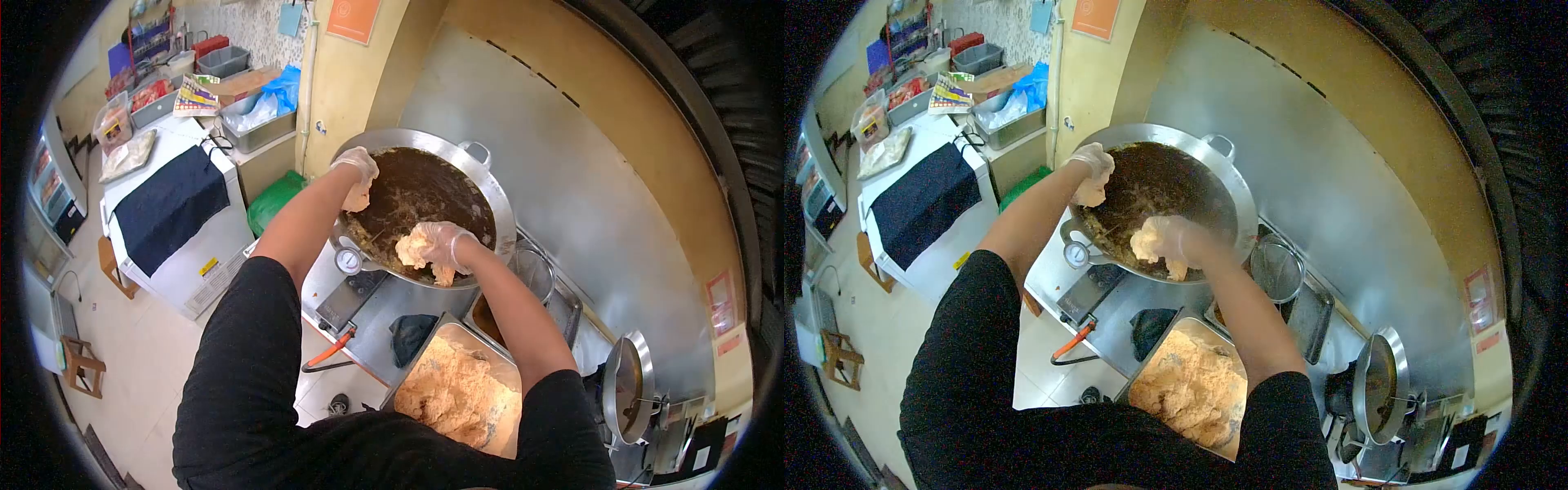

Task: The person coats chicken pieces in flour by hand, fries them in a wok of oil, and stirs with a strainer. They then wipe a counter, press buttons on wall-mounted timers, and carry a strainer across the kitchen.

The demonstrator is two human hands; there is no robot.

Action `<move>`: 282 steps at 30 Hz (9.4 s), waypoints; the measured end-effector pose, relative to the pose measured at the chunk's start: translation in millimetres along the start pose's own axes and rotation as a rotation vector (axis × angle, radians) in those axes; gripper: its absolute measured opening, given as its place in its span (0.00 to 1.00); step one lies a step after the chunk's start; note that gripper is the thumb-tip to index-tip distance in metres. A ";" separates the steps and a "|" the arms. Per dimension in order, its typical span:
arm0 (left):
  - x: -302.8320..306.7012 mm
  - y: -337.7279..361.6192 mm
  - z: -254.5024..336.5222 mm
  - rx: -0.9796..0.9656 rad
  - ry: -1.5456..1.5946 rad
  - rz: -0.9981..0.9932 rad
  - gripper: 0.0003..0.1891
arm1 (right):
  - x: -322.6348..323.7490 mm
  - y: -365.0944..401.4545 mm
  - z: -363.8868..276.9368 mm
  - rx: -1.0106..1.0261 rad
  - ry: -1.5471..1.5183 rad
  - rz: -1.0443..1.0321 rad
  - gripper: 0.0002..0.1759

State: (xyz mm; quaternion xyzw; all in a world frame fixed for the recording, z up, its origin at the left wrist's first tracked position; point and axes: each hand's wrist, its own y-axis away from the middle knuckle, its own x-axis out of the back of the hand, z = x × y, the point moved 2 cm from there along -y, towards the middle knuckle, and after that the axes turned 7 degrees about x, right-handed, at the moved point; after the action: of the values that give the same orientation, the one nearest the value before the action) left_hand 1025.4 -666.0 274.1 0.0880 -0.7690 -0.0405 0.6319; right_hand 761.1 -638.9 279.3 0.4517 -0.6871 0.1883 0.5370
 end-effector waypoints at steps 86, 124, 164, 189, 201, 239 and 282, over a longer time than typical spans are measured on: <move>-264.0 203.4 441.2 -0.421 0.636 -0.544 0.32 | -401.8 477.9 214.8 -0.699 -1.630 1.028 0.20; -248.5 193.4 418.1 -0.405 0.473 -0.187 0.22 | -306.3 456.5 168.3 -0.388 -0.939 -0.012 0.38; -220.3 193.8 408.2 -0.372 0.917 -0.191 0.22 | -234.5 411.6 99.2 -0.527 -1.223 0.029 0.42; -105.0 246.9 499.2 -0.576 0.751 -0.070 0.19 | -226.0 442.4 119.1 -0.332 -0.248 0.114 0.26; 49.3 235.4 337.8 -0.499 0.760 -0.005 0.20 | -102.9 436.5 100.4 -0.316 -0.455 -0.012 0.34; 92.8 -89.4 18.2 -0.195 0.365 0.403 0.17 | 112.1 82.1 99.5 -0.341 -0.296 0.632 0.27; -252.2 244.4 445.4 -0.566 0.391 -0.434 0.28 | -356.9 392.3 192.1 -0.342 -0.964 0.315 0.37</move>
State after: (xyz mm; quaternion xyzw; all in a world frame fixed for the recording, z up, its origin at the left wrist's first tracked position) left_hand 615.7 -401.0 -15.1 0.0770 -0.5564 -0.3654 0.7423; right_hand 334.5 -428.1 -23.7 0.2843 -0.9363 -0.0767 0.1916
